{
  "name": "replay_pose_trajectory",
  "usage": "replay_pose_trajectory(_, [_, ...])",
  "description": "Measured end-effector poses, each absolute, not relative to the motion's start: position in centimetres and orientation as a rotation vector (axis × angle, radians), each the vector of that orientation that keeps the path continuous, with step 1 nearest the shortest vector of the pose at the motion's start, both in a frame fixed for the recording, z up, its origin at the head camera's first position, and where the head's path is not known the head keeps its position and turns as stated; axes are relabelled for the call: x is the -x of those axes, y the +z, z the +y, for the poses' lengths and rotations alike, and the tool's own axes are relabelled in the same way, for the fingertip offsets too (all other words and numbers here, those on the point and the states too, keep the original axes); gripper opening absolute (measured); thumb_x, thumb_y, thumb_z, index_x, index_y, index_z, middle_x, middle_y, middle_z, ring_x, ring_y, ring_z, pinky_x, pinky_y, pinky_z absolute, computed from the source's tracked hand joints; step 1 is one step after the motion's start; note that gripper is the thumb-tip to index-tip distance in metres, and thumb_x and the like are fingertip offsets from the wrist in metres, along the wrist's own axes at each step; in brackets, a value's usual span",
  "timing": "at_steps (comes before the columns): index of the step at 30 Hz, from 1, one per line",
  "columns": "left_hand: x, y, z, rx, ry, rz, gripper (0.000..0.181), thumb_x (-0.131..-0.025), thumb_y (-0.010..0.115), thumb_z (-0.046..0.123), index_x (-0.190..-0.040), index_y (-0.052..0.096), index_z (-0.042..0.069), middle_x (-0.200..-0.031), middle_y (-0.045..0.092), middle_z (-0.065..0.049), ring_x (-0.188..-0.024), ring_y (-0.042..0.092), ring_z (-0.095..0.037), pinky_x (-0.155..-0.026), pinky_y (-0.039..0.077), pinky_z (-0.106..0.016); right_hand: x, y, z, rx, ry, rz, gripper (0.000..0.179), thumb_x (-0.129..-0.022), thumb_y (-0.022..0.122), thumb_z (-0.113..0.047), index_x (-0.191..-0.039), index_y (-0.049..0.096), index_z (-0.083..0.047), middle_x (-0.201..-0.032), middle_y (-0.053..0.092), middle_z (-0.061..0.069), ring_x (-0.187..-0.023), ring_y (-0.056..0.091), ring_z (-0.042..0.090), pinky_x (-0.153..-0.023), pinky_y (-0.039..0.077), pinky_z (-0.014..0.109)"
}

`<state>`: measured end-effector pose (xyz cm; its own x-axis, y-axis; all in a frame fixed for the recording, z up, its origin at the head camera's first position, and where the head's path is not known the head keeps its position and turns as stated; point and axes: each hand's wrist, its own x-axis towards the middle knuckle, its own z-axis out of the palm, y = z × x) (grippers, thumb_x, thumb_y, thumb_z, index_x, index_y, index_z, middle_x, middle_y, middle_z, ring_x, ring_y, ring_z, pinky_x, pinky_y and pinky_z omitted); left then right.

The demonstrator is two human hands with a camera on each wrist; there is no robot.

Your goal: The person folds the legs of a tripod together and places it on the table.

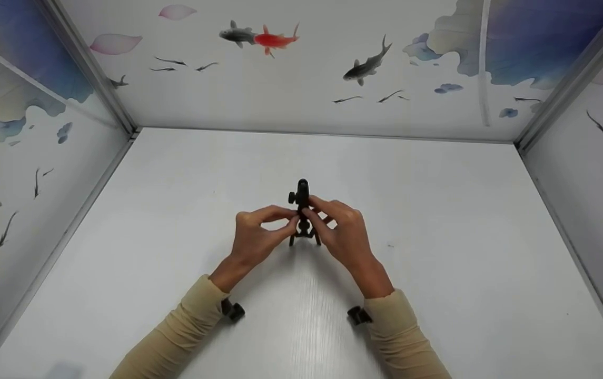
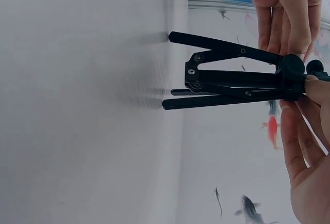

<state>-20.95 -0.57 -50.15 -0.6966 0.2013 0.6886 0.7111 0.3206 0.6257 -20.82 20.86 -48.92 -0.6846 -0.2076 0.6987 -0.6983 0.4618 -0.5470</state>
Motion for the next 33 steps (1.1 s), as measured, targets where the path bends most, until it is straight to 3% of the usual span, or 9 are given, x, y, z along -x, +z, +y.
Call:
replay_pose_trajectory(13, [21.6, -49.5, -1.6, 0.910, -1.372, -2.150, 0.007, -0.099, 0.079, 0.013, -0.105, 0.083, 0.010, -0.097, 0.086, 0.001, -0.093, 0.081, -0.003, -0.086, 0.064, -0.023, 20.9, -49.0, 20.9, -0.758, 1.137, -2.208, 0.041, -0.094, 0.081, 0.002, -0.133, 0.078, -0.009, -0.116, 0.084, 0.007, -0.095, 0.081, 0.021, -0.077, 0.057, 0.010])
replay_pose_trajectory(21, [22.2, -49.0, -2.6, 0.971, -1.367, -2.274, 0.024, -0.100, 0.081, 0.022, -0.120, 0.078, 0.011, -0.107, 0.085, -0.003, -0.101, 0.082, -0.010, -0.096, 0.063, -0.031, 21.0, -48.8, 21.4, -0.807, 1.129, -2.236, 0.045, -0.095, 0.081, 0.000, -0.138, 0.075, -0.012, -0.121, 0.083, 0.004, -0.100, 0.080, 0.019, -0.079, 0.058, 0.012])
replay_pose_trajectory(27, [22.6, -49.0, -3.4, 1.058, -1.352, -2.371, 0.016, -0.098, 0.082, 0.016, -0.112, 0.081, 0.009, -0.105, 0.085, -0.004, -0.097, 0.082, -0.012, -0.094, 0.064, -0.036, 20.9, -48.7, 21.7, -0.744, 1.077, -2.312, 0.030, -0.101, 0.076, -0.004, -0.130, 0.078, -0.008, -0.118, 0.084, 0.004, -0.100, 0.080, 0.020, -0.076, 0.062, 0.020])
replay_pose_trajectory(30, [22.8, -49.2, -3.6, 1.110, -1.390, -2.409, 0.013, -0.097, 0.082, 0.010, -0.109, 0.081, 0.007, -0.105, 0.085, -0.004, -0.095, 0.082, -0.012, -0.091, 0.065, -0.040, 20.8, -48.7, 21.8, -0.662, 1.018, -2.410, 0.021, -0.105, 0.069, -0.007, -0.122, 0.081, -0.008, -0.112, 0.084, 0.003, -0.094, 0.078, 0.017, -0.069, 0.061, 0.027])
replay_pose_trajectory(33, [22.8, -49.4, -3.8, 1.148, -1.421, -2.433, 0.014, -0.096, 0.082, 0.006, -0.110, 0.081, 0.005, -0.105, 0.085, -0.005, -0.096, 0.082, -0.013, -0.091, 0.065, -0.041, 20.6, -48.7, 21.8, -0.589, 0.967, -2.548, 0.022, -0.104, 0.065, -0.007, -0.117, 0.082, -0.011, -0.104, 0.084, 0.003, -0.076, 0.069, 0.016, -0.059, 0.053, 0.031])
